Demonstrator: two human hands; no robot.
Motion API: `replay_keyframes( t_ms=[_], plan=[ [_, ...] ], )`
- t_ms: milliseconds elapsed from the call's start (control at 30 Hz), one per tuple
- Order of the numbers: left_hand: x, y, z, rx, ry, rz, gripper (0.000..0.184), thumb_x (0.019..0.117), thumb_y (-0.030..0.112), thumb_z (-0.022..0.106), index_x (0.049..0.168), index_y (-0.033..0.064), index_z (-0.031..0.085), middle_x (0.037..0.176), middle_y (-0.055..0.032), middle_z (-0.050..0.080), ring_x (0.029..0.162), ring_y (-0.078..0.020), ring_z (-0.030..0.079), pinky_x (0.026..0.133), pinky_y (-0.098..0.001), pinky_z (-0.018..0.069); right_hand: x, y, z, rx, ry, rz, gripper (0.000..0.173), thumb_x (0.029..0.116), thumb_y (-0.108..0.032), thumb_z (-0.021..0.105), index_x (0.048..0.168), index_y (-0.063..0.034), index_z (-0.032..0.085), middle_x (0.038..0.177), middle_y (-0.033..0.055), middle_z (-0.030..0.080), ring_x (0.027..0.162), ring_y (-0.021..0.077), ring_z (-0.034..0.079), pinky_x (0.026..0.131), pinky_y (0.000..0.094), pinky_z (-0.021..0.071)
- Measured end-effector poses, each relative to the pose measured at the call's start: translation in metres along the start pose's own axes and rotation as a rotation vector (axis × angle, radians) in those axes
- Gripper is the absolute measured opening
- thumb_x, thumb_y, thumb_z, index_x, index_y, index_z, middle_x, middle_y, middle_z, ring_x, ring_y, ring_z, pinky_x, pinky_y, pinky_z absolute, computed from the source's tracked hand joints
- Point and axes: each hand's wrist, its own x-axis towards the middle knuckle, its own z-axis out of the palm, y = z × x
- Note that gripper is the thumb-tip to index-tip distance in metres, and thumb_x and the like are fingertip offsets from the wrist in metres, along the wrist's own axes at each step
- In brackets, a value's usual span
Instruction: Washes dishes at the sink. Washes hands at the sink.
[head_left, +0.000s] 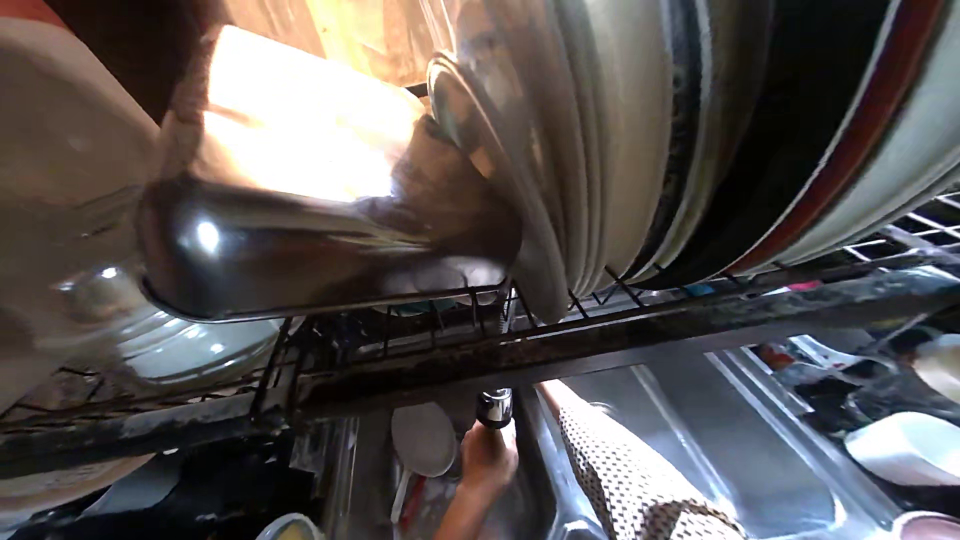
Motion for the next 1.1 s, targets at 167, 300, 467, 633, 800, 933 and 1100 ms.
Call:
replay_keyframes(
  t_ms=[167, 300, 467, 633, 800, 933, 1100],
  plan=[
    [-0.005, 0.000, -0.005, -0.069, 0.001, 0.003, 0.037, 0.1004, 0.022, 0.061, 0.124, -0.0050, 0.065, 0.116, -0.0220, 0.070, 0.112, -0.0316, 0.067, 0.102, -0.0491, 0.0506, 0.013, 0.023, 0.010, 0.054, 0.032, -0.034, 0.047, 0.1080, -0.022, 0.045, 0.147, 0.0036, 0.050, 0.141, 0.0278, 0.057, 0.134, 0.0398, 0.054, 0.115, 0.0505, 0.0387],
    [-0.004, -0.003, -0.003, -0.169, 0.067, -0.025, 0.032, 0.1021, 0.022, 0.060, 0.119, -0.0046, 0.067, 0.107, -0.0205, 0.071, 0.104, -0.0294, 0.069, 0.097, -0.0482, 0.0530, -0.056, 0.028, 0.017, 0.318, -0.002, -0.044, 0.062, 0.1081, -0.026, 0.045, 0.160, 0.0008, 0.026, 0.157, 0.0302, 0.038, 0.145, 0.0410, 0.040, 0.120, 0.0527, 0.0330],
    [-0.008, -0.026, -0.002, -0.333, 0.082, 0.116, 0.027, 0.0937, 0.009, 0.063, 0.110, -0.0110, 0.068, 0.107, -0.0235, 0.070, 0.105, -0.0307, 0.068, 0.099, -0.0478, 0.0524, -0.188, 0.017, 0.043, 0.810, -0.171, -0.160, 0.051, 0.1050, -0.016, 0.030, 0.146, 0.0123, 0.042, 0.149, 0.0276, 0.047, 0.137, 0.0247, 0.048, 0.117, 0.0358, 0.0359],
    [-0.020, -0.031, -0.019, -0.314, 0.086, 0.135, 0.023, 0.0981, 0.011, 0.059, 0.105, -0.0090, 0.069, 0.096, -0.0186, 0.071, 0.094, -0.0248, 0.069, 0.091, -0.0437, 0.0555, -0.172, 0.030, 0.056, 0.557, -0.183, -0.230, 0.048, 0.1003, -0.010, 0.048, 0.141, 0.0146, 0.047, 0.142, 0.0298, 0.053, 0.135, 0.0304, 0.051, 0.117, 0.0386, 0.0367],
    [-0.039, -0.001, -0.028, 0.010, 0.027, 0.114, 0.034, 0.1036, 0.021, 0.055, 0.115, -0.0073, 0.070, 0.111, -0.0237, 0.071, 0.105, -0.0345, 0.070, 0.098, -0.0507, 0.0536, -0.153, 0.052, 0.065, 0.921, -0.347, 0.279, 0.058, 0.1126, -0.044, 0.019, 0.145, -0.0062, 0.050, 0.132, 0.0150, 0.063, 0.118, 0.0217, 0.062, 0.099, 0.0433, 0.0511],
    [-0.052, -0.006, 0.001, 0.349, -0.249, 0.189, 0.035, 0.1030, 0.023, 0.056, 0.126, -0.0007, 0.067, 0.127, -0.0232, 0.064, 0.119, -0.0373, 0.063, 0.098, -0.0518, 0.0527, -0.156, 0.044, 0.020, 1.251, -0.490, 0.526, 0.041, 0.1103, -0.042, 0.033, 0.115, -0.0102, 0.058, 0.086, 0.0070, 0.066, 0.074, 0.0157, 0.067, 0.064, 0.0349, 0.0573],
    [-0.011, -0.097, 0.047, -0.009, -0.163, 0.126, 0.066, 0.1066, 0.038, 0.045, 0.158, -0.0006, 0.033, 0.168, -0.0237, 0.021, 0.156, -0.0396, 0.017, 0.126, -0.0617, 0.0096, -0.166, 0.061, 0.010, 1.152, -0.544, 0.445, 0.034, 0.1087, -0.021, 0.045, 0.142, -0.0118, 0.048, 0.104, 0.0098, 0.070, 0.089, 0.0176, 0.071, 0.078, 0.0364, 0.0603]
  ],
)
